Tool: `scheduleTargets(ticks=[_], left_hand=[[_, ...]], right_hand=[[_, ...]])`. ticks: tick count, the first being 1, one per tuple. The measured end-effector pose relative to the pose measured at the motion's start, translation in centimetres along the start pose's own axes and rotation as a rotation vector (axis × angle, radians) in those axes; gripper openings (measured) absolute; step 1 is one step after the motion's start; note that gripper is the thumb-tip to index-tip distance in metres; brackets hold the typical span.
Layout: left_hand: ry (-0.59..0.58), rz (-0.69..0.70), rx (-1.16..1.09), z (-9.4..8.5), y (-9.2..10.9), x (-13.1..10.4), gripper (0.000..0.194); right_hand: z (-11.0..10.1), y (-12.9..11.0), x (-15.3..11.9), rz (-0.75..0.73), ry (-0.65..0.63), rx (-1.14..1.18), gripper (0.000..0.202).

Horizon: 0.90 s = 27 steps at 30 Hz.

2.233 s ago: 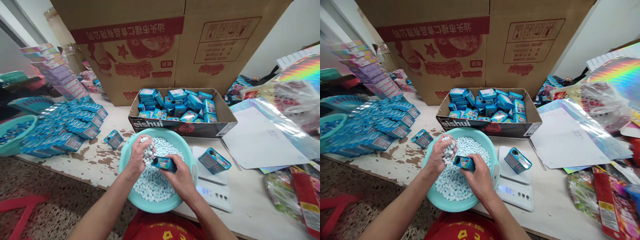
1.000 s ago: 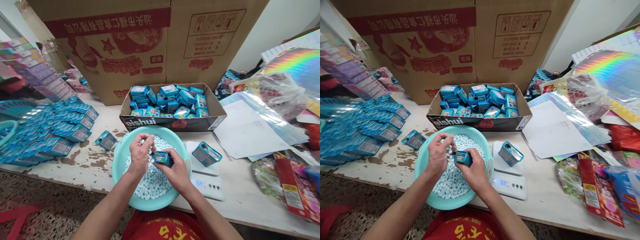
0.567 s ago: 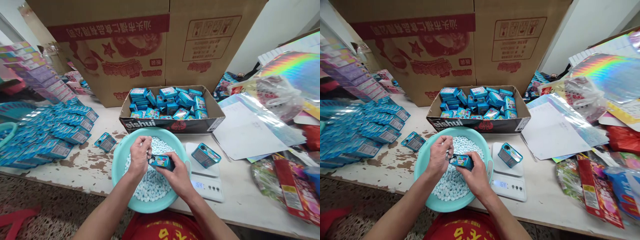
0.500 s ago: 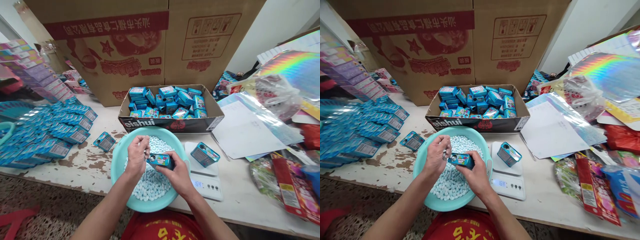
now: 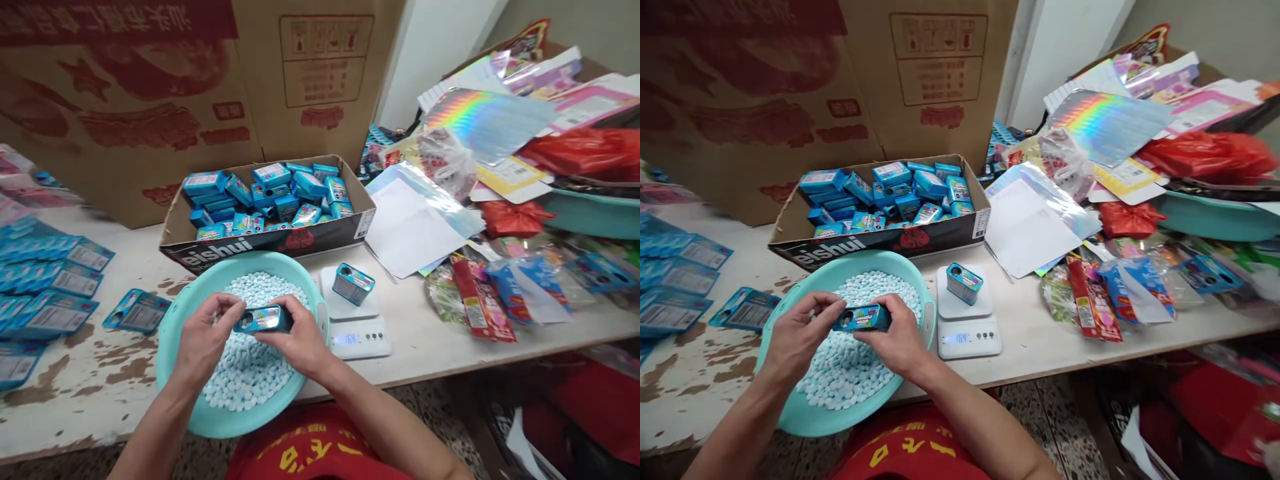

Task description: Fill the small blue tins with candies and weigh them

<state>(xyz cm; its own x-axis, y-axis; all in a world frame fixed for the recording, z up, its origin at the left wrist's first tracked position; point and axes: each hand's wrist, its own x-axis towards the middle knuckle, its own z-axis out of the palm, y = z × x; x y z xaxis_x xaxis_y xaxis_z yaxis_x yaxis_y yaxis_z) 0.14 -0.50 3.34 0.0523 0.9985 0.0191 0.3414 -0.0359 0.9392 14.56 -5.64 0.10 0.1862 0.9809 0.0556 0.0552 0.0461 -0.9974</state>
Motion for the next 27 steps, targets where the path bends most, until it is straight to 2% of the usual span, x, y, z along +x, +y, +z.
scheduleTargets(ticks=[2,3,8,10,13,14,16,18,20,23,25,27], left_hand=[[-0.098,0.108,0.185,0.0,0.1,-0.3,0.018],[-0.107,0.121,0.214,0.0,0.1,-0.3,0.018],[0.042,-0.075,-0.019,-0.5,-1.0,0.5,0.024],[-0.065,-0.08,0.114,-1.1,-2.1,0.9,0.022],[-0.397,0.08,0.572,-1.8,-3.9,1.1,0.018],[-0.473,0.136,0.689,-1.9,-4.3,1.1,0.02],[-0.524,0.196,0.826,-1.9,-4.8,0.9,0.026],[-0.53,0.192,0.902,-1.7,-4.9,0.7,0.032],[-0.546,0.18,0.919,-1.3,-4.4,0.7,0.033],[-0.56,0.197,0.796,-0.1,-2.5,1.4,0.031],[-0.537,0.286,0.695,1.6,-0.4,2.2,0.03],[-0.518,0.446,0.617,4.4,1.8,3.1,0.028]], right_hand=[[-0.3,0.2,-0.1,0.002,0.0,-0.007,0.039],[-0.4,0.3,-0.2,0.006,-0.001,-0.004,0.038],[-1.1,0.2,-0.6,0.039,0.011,0.104,0.04],[-1.5,-0.2,-0.7,0.033,0.022,0.167,0.039],[-2.6,-1.0,-1.1,0.016,0.045,0.234,0.039],[-3.1,-1.4,-1.3,0.019,0.054,0.256,0.039],[-4.4,-2.1,-2.0,0.044,0.066,0.3,0.039],[-6.2,-2.7,-3.1,0.085,0.09,0.333,0.04],[-8.3,-2.8,-4.4,0.104,0.156,0.335,0.041],[-11.6,-2.1,-6.1,0.037,0.333,0.293,0.042],[-13.6,-1.3,-6.8,-0.028,0.505,0.253,0.042],[-15.0,-0.6,-7.0,-0.06,0.642,0.193,0.042]])
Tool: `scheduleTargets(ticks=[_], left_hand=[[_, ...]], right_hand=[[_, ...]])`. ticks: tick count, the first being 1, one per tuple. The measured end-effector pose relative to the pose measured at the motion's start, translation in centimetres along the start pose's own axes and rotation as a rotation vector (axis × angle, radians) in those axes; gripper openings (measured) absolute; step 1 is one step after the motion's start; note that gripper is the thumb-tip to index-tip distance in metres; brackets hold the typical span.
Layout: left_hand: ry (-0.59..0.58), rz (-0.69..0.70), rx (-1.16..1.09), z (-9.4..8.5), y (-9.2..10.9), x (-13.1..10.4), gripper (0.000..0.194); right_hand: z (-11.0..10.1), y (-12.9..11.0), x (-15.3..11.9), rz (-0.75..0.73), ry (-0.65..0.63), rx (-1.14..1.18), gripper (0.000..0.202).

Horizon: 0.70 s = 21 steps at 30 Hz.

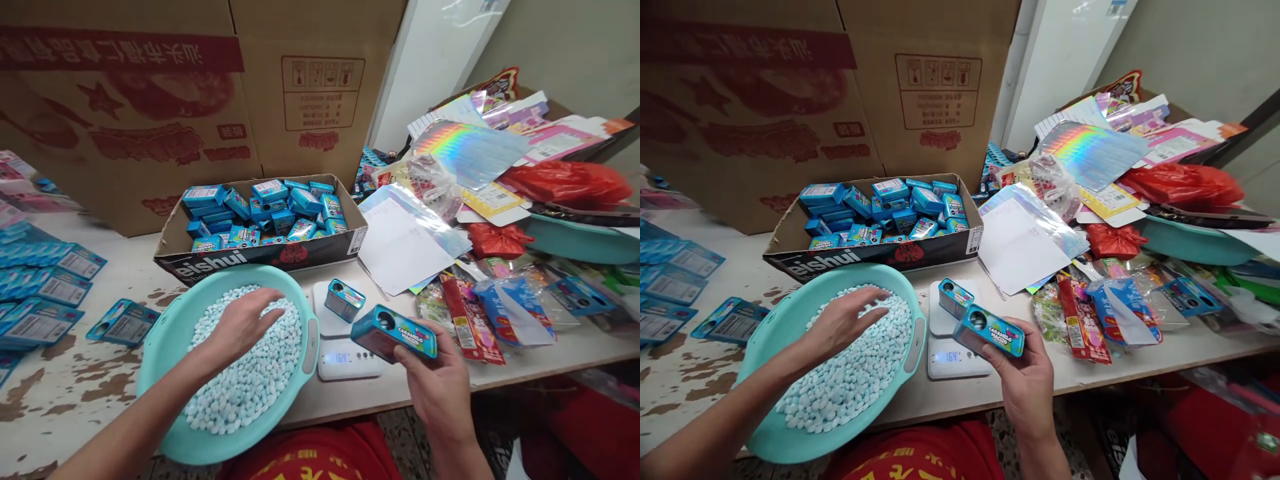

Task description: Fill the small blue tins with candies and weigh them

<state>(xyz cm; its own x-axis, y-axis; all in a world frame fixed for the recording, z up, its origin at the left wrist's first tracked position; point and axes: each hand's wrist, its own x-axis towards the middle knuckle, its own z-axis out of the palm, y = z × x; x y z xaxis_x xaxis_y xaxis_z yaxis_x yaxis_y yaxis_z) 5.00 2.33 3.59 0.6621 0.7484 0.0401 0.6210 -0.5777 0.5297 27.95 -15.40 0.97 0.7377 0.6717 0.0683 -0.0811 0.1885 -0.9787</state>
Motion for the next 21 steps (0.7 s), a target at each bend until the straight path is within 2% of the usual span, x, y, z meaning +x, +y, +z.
scheduleTargets(ticks=[2,4,5,8,10,12,15,18,21], left_hand=[[0.019,0.166,-0.033,1.1,2.5,3.2,0.028],[-0.029,0.317,-0.084,2.9,4.5,6.3,0.039],[-0.07,0.349,-0.105,3.9,5.2,7.7,0.044],[-0.15,0.3,-0.148,6.1,5.8,10.7,0.033],[-0.099,0.22,-0.161,6.3,5.1,11.8,0.022],[0.009,0.138,-0.155,5.3,4.2,12.0,0.024],[0.171,0.047,-0.203,2.0,3.4,10.6,0.03],[0.251,0.022,-0.362,-1.4,3.2,7.3,0.033],[0.245,-0.055,-0.469,-3.1,3.4,3.5,0.034]], right_hand=[[-0.7,0.4,0.6,-0.02,0.051,-0.062,0.041],[-1.0,0.6,1.1,-0.02,0.062,-0.11,0.041],[-1.1,0.7,1.3,-0.023,0.07,-0.13,0.041],[-0.9,1.2,2.0,-0.029,0.072,-0.184,0.043],[-0.4,2.0,2.7,-0.03,0.052,-0.205,0.044],[0.5,3.4,3.7,-0.032,0.032,-0.209,0.045],[2.5,5.8,5.3,-0.032,-0.004,-0.204,0.047],[4.3,7.6,6.1,-0.033,-0.044,-0.21,0.046],[5.2,7.2,5.4,-0.11,0.003,-0.262,0.054]])
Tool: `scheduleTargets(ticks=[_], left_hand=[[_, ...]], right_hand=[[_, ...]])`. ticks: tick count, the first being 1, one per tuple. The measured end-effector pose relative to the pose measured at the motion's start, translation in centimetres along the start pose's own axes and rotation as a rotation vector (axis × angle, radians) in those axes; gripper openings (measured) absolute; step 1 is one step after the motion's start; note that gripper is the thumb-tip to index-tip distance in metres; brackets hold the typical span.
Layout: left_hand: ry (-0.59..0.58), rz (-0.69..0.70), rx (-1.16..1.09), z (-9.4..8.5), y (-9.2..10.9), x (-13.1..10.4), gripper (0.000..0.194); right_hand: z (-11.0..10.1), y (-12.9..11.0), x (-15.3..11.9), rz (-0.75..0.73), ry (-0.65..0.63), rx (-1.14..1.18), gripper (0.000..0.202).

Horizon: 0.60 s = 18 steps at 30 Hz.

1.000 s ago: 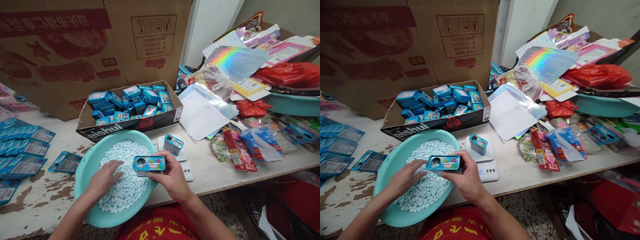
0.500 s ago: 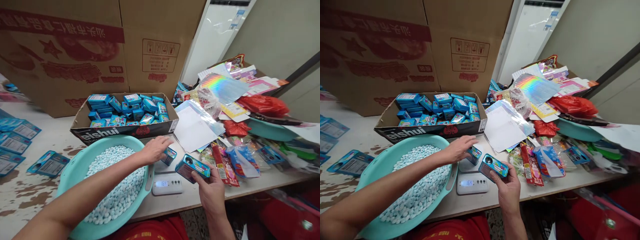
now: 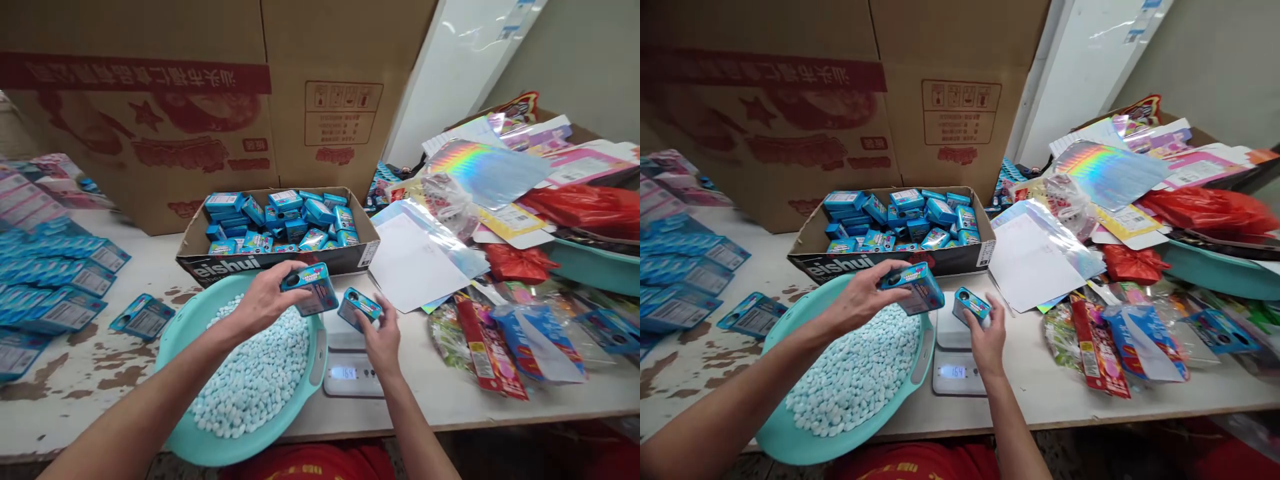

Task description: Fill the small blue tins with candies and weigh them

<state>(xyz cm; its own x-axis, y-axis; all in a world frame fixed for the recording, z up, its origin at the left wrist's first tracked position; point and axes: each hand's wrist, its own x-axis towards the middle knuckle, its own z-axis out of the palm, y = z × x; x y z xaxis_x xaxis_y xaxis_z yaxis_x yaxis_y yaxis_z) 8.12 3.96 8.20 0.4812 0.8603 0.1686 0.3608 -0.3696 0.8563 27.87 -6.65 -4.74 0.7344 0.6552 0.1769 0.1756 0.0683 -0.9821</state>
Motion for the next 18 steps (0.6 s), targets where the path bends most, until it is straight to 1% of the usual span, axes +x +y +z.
scheduleTargets(ticks=[2,3,4,5,7,8,9,10,11,13,14,16,18], left_hand=[[-0.004,-0.042,-0.035,-0.6,0.2,-1.9,0.033],[-0.009,-0.048,-0.052,-0.6,0.2,-2.7,0.032],[-0.014,-0.047,-0.07,-0.5,0.1,-3.3,0.032],[-0.02,-0.047,-0.091,-0.3,-0.1,-3.8,0.032],[-0.024,-0.084,-0.17,0.3,-0.4,-4.6,0.034],[-0.006,-0.126,-0.249,0.6,-0.7,-5.0,0.034],[0.029,-0.19,-0.362,0.8,-1.0,-5.4,0.034],[0.075,-0.277,-0.502,1.0,-1.3,-5.8,0.034],[0.13,-0.376,-0.657,1.1,-1.6,-6.2,0.035],[0.254,-0.555,-0.937,1.1,-2.3,-6.9,0.039],[0.307,-0.619,-1.038,1.0,-2.7,-7.2,0.04],[0.407,-0.706,-1.17,1.0,-3.3,-7.6,0.039],[0.49,-0.781,-1.243,1.1,-3.8,-7.7,0.036]], right_hand=[[0.0,-1.6,-0.8,-0.152,0.034,-0.055,0.06],[0.0,-2.6,-1.2,-0.232,-0.001,-0.069,0.059],[0.2,-3.7,-1.6,-0.274,-0.09,-0.057,0.056],[0.5,-4.8,-1.9,-0.262,-0.229,-0.039,0.053],[1.4,-6.8,-2.4,-0.164,-0.499,-0.016,0.049],[2.0,-7.6,-2.5,-0.113,-0.613,-0.02,0.044],[2.6,-8.3,-2.7,-0.081,-0.69,-0.031,0.038],[3.1,-8.8,-2.8,-0.077,-0.733,-0.046,0.031],[3.6,-9.1,-2.9,-0.101,-0.749,-0.061,0.027],[4.5,-9.4,-3.2,-0.223,-0.741,-0.086,0.029],[4.9,-9.4,-3.3,-0.306,-0.744,-0.113,0.031],[5.8,-9.1,-3.6,-0.453,-0.778,-0.219,0.03],[6.6,-8.7,-3.8,-0.533,-0.814,-0.337,0.027]])
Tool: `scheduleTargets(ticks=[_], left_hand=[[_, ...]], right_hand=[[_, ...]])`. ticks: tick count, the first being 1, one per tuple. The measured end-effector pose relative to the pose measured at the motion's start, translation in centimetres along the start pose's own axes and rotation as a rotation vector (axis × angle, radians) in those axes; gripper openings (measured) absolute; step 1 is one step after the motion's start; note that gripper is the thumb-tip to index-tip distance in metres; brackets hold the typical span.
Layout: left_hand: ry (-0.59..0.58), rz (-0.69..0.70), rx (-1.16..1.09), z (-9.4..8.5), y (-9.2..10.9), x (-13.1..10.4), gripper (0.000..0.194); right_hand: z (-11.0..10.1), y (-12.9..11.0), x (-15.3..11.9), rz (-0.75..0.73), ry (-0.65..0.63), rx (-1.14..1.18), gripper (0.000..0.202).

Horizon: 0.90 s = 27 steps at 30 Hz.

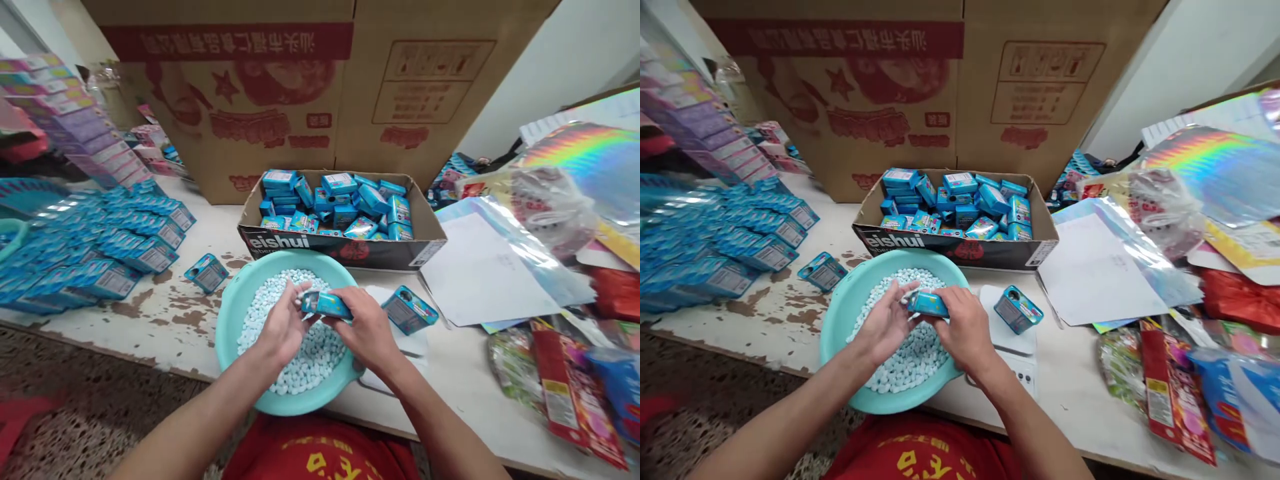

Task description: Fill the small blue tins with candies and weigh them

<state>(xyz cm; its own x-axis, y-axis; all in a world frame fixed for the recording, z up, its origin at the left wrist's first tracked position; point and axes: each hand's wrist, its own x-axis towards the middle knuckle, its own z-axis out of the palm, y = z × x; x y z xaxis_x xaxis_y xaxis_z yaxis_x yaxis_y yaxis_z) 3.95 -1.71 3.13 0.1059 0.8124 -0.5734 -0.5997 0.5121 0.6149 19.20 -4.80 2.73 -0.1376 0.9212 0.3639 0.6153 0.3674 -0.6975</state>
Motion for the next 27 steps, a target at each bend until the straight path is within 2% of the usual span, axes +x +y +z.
scheduleTargets(ticks=[3,5,8,10,14,17,22,25,27], left_hand=[[0.074,-0.026,-0.088,-0.2,-0.5,0.4,0.032],[0.083,-0.014,-0.129,-0.3,-0.8,0.6,0.031],[0.102,-0.036,-0.13,-0.6,-1.1,0.9,0.029],[0.105,-0.048,-0.118,-0.8,-1.2,1.0,0.028],[0.084,-0.03,-0.14,-0.9,-1.4,1.1,0.026],[0.093,-0.035,-0.113,-0.9,-1.7,1.2,0.025],[0.066,-0.03,-0.082,-1.0,-1.5,1.2,0.016],[-0.009,-0.067,-0.044,-1.1,0.2,1.0,0.016],[-0.069,-0.046,-0.022,-1.4,1.6,1.0,0.018]], right_hand=[[0.7,0.2,0.1,-0.021,-0.018,-0.031,0.029],[0.8,0.2,0.0,-0.033,0.002,-0.015,0.03],[0.7,0.3,-0.3,0.001,-0.014,-0.11,0.029],[0.6,0.3,-0.7,0.012,-0.03,-0.169,0.03],[0.6,0.4,-1.2,-0.004,-0.009,-0.133,0.032],[1.0,0.9,-1.2,0.06,-0.03,-0.104,0.03],[0.6,1.2,-1.1,0.218,0.047,0.151,0.024],[-0.9,1.3,-1.7,0.342,0.117,0.394,0.026],[-2.4,1.7,-2.6,0.389,0.22,0.56,0.029]])
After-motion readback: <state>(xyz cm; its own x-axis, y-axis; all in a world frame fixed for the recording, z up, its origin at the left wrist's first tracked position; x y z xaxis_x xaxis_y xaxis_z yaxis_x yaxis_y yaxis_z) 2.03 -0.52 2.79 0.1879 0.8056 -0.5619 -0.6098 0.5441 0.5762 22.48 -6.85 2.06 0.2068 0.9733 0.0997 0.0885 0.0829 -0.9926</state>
